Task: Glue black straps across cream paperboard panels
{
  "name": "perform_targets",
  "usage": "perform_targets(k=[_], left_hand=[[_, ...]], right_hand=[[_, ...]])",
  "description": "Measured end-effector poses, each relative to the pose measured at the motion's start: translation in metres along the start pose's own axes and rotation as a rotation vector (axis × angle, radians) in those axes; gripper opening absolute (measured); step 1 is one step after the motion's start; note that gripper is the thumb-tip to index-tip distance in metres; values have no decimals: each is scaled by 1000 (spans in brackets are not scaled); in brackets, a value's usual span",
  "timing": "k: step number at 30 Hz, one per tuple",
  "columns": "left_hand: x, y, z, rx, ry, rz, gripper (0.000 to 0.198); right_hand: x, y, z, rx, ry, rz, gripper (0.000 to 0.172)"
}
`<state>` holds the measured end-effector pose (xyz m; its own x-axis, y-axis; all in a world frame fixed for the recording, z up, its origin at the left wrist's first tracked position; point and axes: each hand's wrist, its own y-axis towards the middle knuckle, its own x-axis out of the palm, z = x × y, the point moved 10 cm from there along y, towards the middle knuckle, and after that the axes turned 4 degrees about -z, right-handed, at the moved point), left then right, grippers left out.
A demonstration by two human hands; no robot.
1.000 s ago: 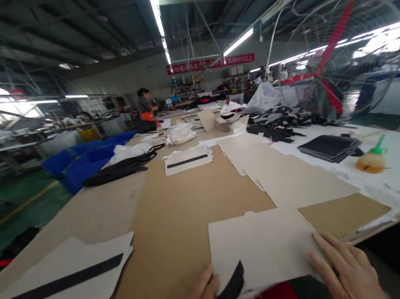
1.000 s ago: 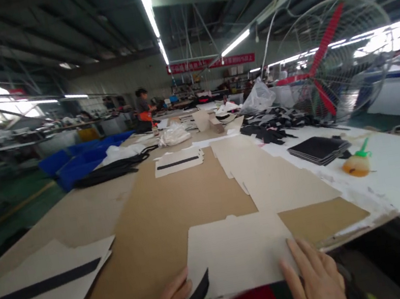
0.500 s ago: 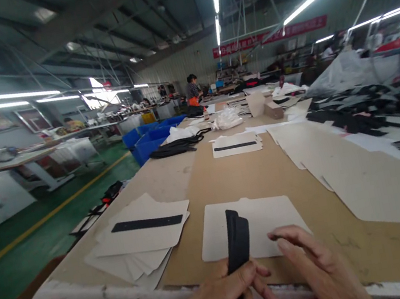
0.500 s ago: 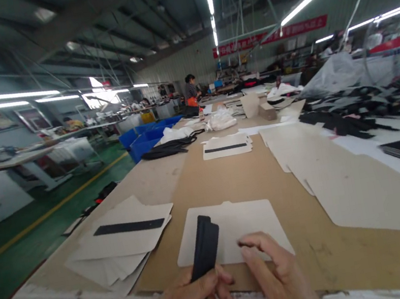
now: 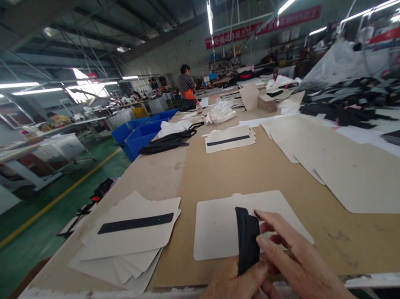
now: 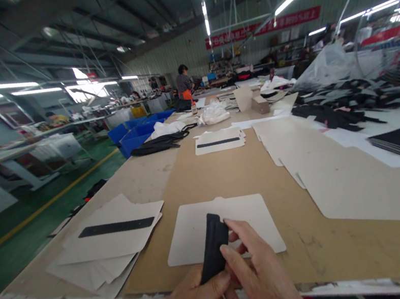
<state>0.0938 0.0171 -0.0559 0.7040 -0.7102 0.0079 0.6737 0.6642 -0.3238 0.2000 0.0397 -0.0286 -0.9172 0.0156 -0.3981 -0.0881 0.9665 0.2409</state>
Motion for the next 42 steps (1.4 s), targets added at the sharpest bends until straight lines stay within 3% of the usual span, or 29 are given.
perform_targets(k=[3, 9, 13, 15, 20, 23, 27, 30, 36, 42], left_hand=[[4, -1, -2, -16, 22, -49, 63], [0, -1, -8, -38, -10, 37, 70], [0, 1, -8, -21, -40, 47, 64], [-3, 1, -12, -41, -33, 59, 63], [-21, -22, -26, -180, 178, 114, 51], [-44, -50, -24, -233, 408, 245, 51], [-95, -81, 0, -154, 698, 639, 52], [-114, -80, 13, -48, 913, 792, 54], [-118, -51, -3, -149, 1020, 758, 55], [-95, -56, 1, -24, 902, 691, 48]], right_hand=[[-2, 1, -4, -56, -67, 5, 39], [-10, -12, -16, -239, -317, 208, 39], [-21, -15, -24, -248, -277, 294, 28], [-24, -12, -19, -160, -184, 230, 18], [-17, -20, 16, 117, -73, -105, 24], [-26, -23, 33, 88, -149, -203, 24], [-66, -8, 52, -59, -514, 48, 37], [-62, 4, 68, -117, -767, 72, 45], [-41, -4, 79, -162, -1069, 23, 45], [-64, -45, 83, -288, -1086, 45, 49]])
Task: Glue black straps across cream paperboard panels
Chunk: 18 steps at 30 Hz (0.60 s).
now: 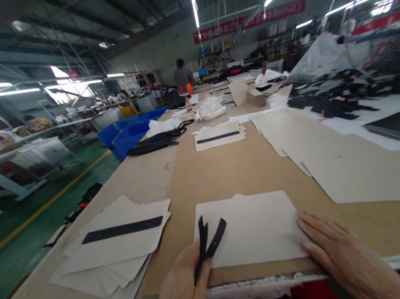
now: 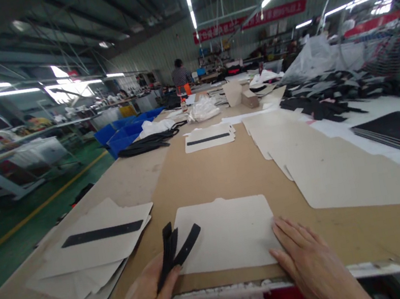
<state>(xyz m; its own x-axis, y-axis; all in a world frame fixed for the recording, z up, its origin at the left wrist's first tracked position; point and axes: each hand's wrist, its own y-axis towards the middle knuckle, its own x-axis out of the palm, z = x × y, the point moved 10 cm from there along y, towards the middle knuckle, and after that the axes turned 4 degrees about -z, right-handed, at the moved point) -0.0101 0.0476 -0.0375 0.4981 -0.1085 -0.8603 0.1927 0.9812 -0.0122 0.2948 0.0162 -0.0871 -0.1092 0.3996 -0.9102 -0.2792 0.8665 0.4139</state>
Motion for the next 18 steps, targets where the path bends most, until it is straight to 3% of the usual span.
perform_targets(k=[4, 6, 8, 12, 15, 18], left_hand=[[-15, -14, 20, 81, -79, 75, 44], [-9, -14, 20, -22, -175, -26, 43], [9, -14, 22, -144, -336, -198, 47], [45, -14, 45, -190, -646, -420, 43], [61, -17, 49, -201, -656, -501, 37], [62, -26, 40, -239, -573, -607, 30]], right_hand=[[-38, -19, 14, 40, 132, 178, 44], [-60, -14, 10, 66, 296, 219, 33], [-72, 1, -2, 116, 508, 169, 23], [-78, 38, -32, 273, 848, 46, 26], [-71, 51, -51, 276, 991, -63, 28], [-52, 38, -45, 331, 1054, -190, 23]])
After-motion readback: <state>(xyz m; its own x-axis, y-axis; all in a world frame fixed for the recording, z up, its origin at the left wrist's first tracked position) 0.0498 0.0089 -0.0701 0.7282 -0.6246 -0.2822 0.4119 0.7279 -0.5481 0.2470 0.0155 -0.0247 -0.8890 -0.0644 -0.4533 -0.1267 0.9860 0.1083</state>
